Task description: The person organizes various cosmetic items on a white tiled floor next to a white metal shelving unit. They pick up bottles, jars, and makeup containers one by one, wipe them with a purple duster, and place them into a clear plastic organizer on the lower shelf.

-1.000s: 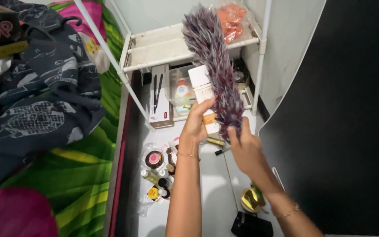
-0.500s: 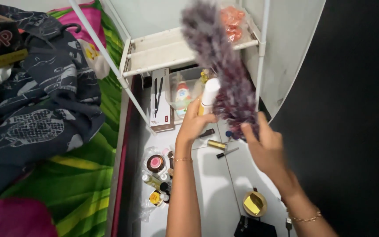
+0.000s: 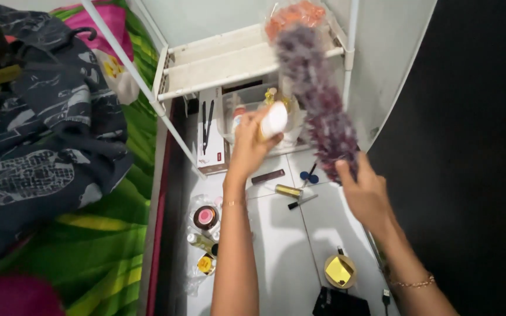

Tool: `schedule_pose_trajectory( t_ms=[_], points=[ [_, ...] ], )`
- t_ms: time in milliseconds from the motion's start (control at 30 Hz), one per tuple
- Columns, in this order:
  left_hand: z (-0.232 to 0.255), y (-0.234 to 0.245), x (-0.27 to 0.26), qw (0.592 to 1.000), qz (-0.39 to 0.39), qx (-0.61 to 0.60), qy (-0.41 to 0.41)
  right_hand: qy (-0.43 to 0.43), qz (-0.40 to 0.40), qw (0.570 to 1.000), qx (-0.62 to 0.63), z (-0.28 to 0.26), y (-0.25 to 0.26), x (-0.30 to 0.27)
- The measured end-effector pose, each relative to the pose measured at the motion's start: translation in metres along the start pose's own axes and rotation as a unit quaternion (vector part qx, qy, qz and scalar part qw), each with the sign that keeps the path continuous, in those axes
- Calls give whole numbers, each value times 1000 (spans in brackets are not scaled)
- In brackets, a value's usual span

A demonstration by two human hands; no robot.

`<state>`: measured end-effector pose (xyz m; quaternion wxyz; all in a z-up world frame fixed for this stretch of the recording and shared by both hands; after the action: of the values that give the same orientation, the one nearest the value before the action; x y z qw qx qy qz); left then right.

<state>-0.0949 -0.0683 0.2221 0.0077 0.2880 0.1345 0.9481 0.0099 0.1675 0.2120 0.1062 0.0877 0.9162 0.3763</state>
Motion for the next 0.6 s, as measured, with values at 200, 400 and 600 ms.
schedule_pose_trajectory(
  t_ms=[200, 400, 600],
  points=[
    [-73, 22, 22, 951, 23, 219, 215, -46, 31, 998, -2, 69, -31, 55],
    [-226, 41, 63, 963, 123, 155, 182, -62, 13, 998, 27, 94, -65, 68],
    [-306, 39, 117, 964, 227, 37, 135, -102, -14, 995, -7, 103, -85, 74]
  ],
)
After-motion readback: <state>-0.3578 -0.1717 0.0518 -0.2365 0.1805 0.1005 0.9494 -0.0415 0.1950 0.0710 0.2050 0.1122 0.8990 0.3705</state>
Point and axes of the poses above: each hand's wrist, its own x-axis towards the middle knuckle, its own y-axis out of the back of the hand, z = x × y, the point moved 5 cm from there along x, towards the middle knuckle, and after that the axes turned 14 degrees about -x, right-handed, at the moved point
